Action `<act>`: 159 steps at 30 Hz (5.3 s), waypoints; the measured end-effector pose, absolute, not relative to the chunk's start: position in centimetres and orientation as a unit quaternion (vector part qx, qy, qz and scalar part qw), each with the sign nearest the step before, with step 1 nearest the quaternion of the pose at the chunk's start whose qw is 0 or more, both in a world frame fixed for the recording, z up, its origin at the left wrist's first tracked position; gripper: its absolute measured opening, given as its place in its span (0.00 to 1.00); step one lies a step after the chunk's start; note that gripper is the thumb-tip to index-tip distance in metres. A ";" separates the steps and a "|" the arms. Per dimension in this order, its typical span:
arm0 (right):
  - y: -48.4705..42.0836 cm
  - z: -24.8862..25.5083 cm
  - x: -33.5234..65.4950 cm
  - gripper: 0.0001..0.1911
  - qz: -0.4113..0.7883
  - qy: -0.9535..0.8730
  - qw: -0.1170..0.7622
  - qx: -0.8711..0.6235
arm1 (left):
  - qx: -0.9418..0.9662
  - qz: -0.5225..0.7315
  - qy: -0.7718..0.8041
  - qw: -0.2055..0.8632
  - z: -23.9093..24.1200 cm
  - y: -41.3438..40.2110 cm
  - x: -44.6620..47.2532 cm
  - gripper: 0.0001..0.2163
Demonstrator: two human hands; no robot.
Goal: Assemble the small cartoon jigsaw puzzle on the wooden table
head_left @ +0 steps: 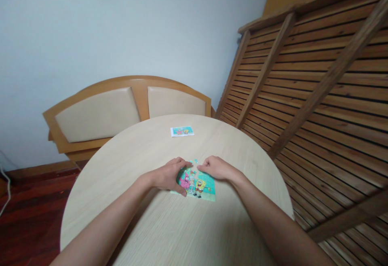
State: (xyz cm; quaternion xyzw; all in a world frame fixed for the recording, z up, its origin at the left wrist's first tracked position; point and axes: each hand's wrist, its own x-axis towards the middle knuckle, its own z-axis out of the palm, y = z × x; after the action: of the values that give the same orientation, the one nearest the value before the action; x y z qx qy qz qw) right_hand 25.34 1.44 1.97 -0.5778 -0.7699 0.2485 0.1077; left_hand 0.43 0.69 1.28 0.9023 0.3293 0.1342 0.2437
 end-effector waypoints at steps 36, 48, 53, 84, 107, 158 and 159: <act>-1.0 3.9 24.0 0.37 0.205 -0.788 0.016 -0.581 | 0.861 0.149 0.385 0.297 1.4 1.7 0.0 0.21; -0.5 3.3 24.2 0.35 0.250 -0.777 0.043 -0.576 | 0.866 0.138 0.386 0.286 1.7 1.6 0.2 0.22; 0.5 2.1 24.5 0.25 0.307 -0.770 0.133 -0.543 | 0.868 0.145 0.387 0.274 1.4 1.8 0.1 0.22; 2.0 0.8 23.5 0.19 0.512 -0.685 0.329 -0.400 | 0.760 0.317 0.407 0.396 -0.2 1.6 2.8 0.15; 2.0 0.3 23.4 0.10 0.289 -0.777 0.302 -0.471 | 0.716 0.347 0.470 0.382 -0.6 2.1 2.8 0.15; 2.3 1.1 26.5 0.10 0.329 -0.807 0.194 -0.451 | 0.847 0.090 0.455 0.260 1.8 2.3 -1.1 0.16; 2.5 0.9 26.6 0.10 0.338 -0.803 0.203 -0.446 | 0.847 0.093 0.455 0.260 1.7 2.3 -1.2 0.15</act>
State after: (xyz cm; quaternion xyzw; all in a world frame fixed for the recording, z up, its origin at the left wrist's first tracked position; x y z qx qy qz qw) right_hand 26.57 2.49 0.90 -0.4462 -0.8033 0.3385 0.2028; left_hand -1.19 2.32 1.70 0.8466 0.4550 0.0932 0.2599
